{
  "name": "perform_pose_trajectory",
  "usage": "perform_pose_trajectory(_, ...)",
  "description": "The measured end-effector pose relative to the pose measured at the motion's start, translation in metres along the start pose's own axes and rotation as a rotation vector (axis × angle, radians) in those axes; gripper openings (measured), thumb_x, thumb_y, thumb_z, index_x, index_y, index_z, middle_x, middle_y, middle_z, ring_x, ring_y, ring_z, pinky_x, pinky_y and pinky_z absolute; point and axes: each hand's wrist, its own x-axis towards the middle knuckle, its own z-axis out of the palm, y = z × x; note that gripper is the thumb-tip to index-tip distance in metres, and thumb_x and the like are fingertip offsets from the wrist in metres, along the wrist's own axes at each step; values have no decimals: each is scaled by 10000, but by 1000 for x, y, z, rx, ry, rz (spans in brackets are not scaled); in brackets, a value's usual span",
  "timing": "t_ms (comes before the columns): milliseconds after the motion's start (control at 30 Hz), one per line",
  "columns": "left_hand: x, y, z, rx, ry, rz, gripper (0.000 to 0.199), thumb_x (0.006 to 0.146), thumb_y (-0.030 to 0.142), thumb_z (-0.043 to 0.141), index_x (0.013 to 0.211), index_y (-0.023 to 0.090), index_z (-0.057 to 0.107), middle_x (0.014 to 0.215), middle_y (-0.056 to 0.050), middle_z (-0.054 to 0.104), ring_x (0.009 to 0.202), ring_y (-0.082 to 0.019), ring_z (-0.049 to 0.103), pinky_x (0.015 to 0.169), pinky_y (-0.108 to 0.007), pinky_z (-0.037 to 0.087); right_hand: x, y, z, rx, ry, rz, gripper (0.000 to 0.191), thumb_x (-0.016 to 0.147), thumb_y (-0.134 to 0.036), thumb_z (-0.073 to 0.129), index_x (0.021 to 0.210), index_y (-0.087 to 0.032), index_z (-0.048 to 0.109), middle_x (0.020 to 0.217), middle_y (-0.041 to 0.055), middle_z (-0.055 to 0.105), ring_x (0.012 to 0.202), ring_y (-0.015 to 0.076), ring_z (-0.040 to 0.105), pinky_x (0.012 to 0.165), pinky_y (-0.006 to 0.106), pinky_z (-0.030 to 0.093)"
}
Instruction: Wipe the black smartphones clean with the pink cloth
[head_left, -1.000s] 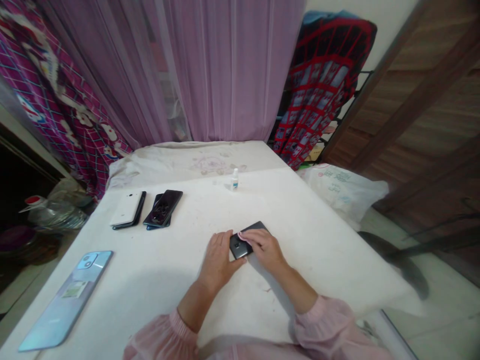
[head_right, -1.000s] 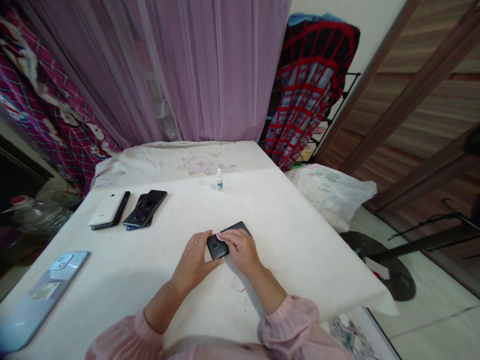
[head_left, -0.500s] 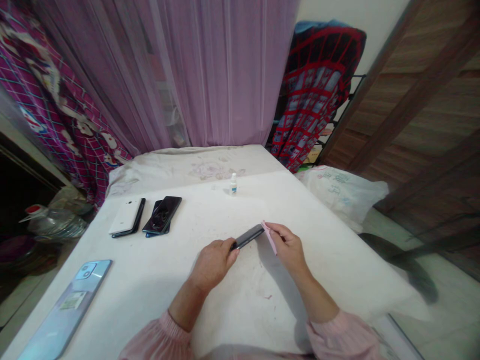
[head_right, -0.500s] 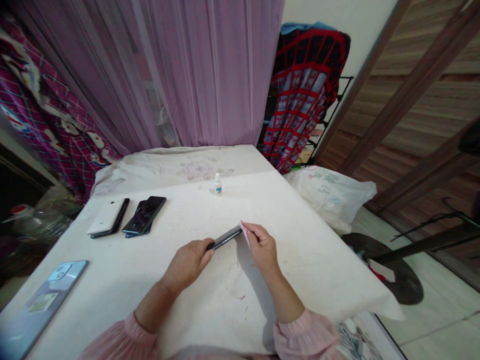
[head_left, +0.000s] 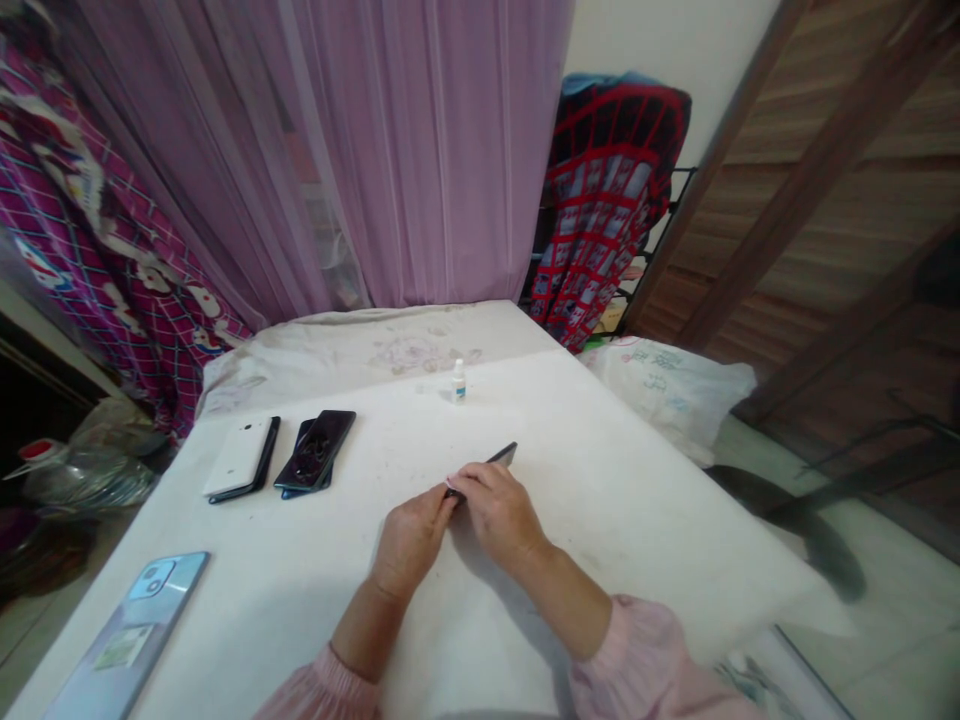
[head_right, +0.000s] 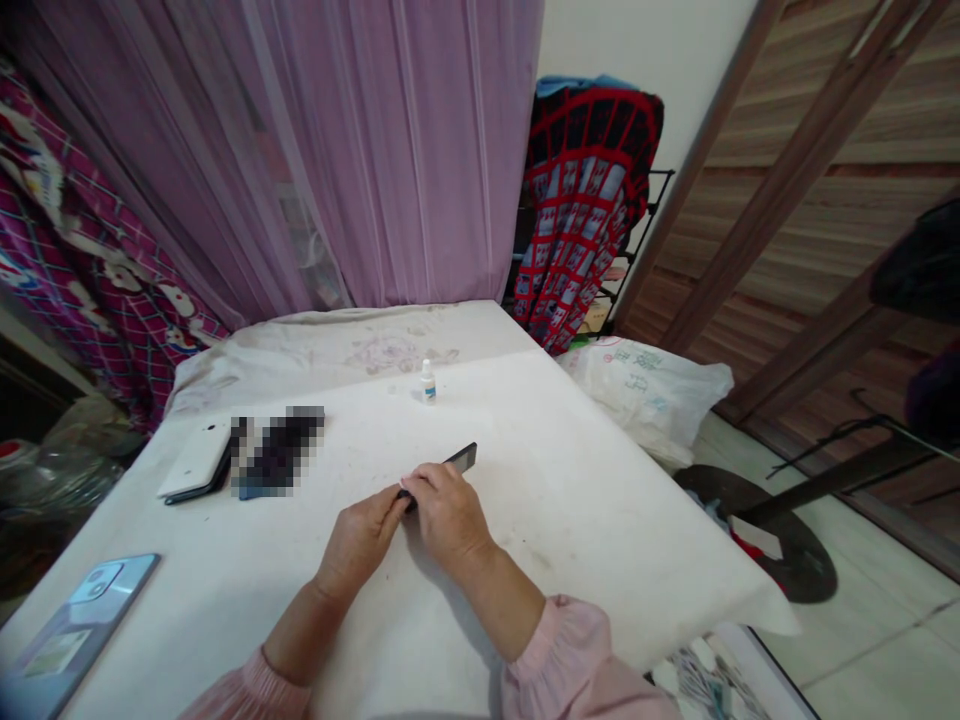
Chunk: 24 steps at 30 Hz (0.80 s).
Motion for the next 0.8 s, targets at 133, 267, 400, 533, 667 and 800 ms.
perform_pose_trajectory(133,1,3,-2,-31,13,-32,261,942,276,409,1036,213,644,887,-54,740,771,-201,703,709,-283,535,-1,-4,3,8,-41,-18,284,891,-137,511,1073,-249,698,981,60,686,863,194,591,769,313,528)
perform_pose_trajectory(267,2,3,-2,-159,35,-89,257,910,297,447,1055,242,652,869,-17,738,760,-177,694,722,-257,520,4,36,-8,-22,23,54,326,876,-105,484,1044,-256,719,976,67,699,860,200,610,780,336,531)
perform_pose_trajectory(400,2,-1,0,-367,-36,-269,272,879,371,458,938,224,680,701,9,687,670,-169,664,625,-245,508,6,84,-17,57,139,290,318,812,-112,500,915,-280,750,915,35,724,857,192,641,814,349,528)
perform_pose_trajectory(533,3,-6,3,-566,-167,-475,348,868,438,444,967,178,653,661,8,655,604,-155,651,497,-222,490,-10,100,-13,174,214,448,256,795,-208,509,863,-264,749,886,23,741,801,190,673,753,345,553)
perform_pose_trajectory(667,5,-7,-1,-468,-162,-499,326,881,379,449,1082,191,625,682,13,654,556,-142,626,481,-218,449,-27,94,-4,254,269,505,260,802,-290,506,882,-230,746,918,53,743,833,201,683,785,358,554)
perform_pose_trajectory(800,6,-2,-13,-298,-111,-469,294,872,333,518,1112,202,626,856,-33,673,767,-189,655,701,-291,476,-31,89,-2,347,323,558,260,786,-327,531,885,-221,747,946,66,740,888,213,675,850,377,535)
